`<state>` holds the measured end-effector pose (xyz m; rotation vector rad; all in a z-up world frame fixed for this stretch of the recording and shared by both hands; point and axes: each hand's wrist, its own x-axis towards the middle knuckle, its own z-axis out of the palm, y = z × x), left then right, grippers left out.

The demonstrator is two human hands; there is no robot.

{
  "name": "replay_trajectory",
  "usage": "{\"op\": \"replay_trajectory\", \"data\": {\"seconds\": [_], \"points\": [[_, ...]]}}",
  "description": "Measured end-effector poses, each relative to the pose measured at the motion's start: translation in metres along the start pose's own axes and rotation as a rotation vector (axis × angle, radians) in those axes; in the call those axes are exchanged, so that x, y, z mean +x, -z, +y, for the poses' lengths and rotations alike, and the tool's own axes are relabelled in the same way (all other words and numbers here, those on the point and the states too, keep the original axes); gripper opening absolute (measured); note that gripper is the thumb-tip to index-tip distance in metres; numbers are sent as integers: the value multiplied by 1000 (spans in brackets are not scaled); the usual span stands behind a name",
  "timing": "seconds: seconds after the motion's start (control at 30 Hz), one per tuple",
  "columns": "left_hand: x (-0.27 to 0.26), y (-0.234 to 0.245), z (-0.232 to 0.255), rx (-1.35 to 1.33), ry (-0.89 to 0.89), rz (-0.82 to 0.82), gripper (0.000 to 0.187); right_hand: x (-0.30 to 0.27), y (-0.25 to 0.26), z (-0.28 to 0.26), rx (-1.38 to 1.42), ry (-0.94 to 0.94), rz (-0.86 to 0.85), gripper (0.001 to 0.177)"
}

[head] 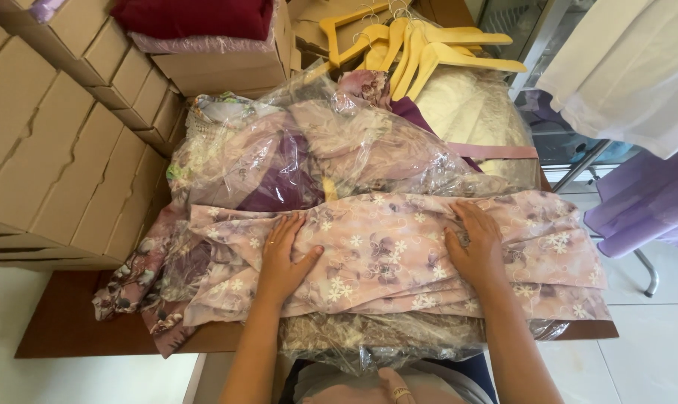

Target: Folding a floral patterned garment and placing it into a plastic protective sleeve.

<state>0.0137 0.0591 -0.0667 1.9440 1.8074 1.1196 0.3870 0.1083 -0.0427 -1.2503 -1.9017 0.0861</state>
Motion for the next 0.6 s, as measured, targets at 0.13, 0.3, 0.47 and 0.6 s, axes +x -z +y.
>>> {"op": "replay_trajectory", "data": {"seconds": [0.13, 0.3, 0.47, 0.6], "points": [[-1, 0, -3, -18, -25, 21, 72, -1, -2, 3, -2, 18, 12, 48], [-8, 3, -3, -45, -45, 44, 66, -3, -2, 3, -11, 20, 12, 48], [-30, 26, 10, 23, 45, 116, 49, -2, -2, 7, -3, 16, 9, 49], [-53, 45, 3, 94, 50, 262, 46, -4, 0, 3, 10, 27, 24, 47]]}}
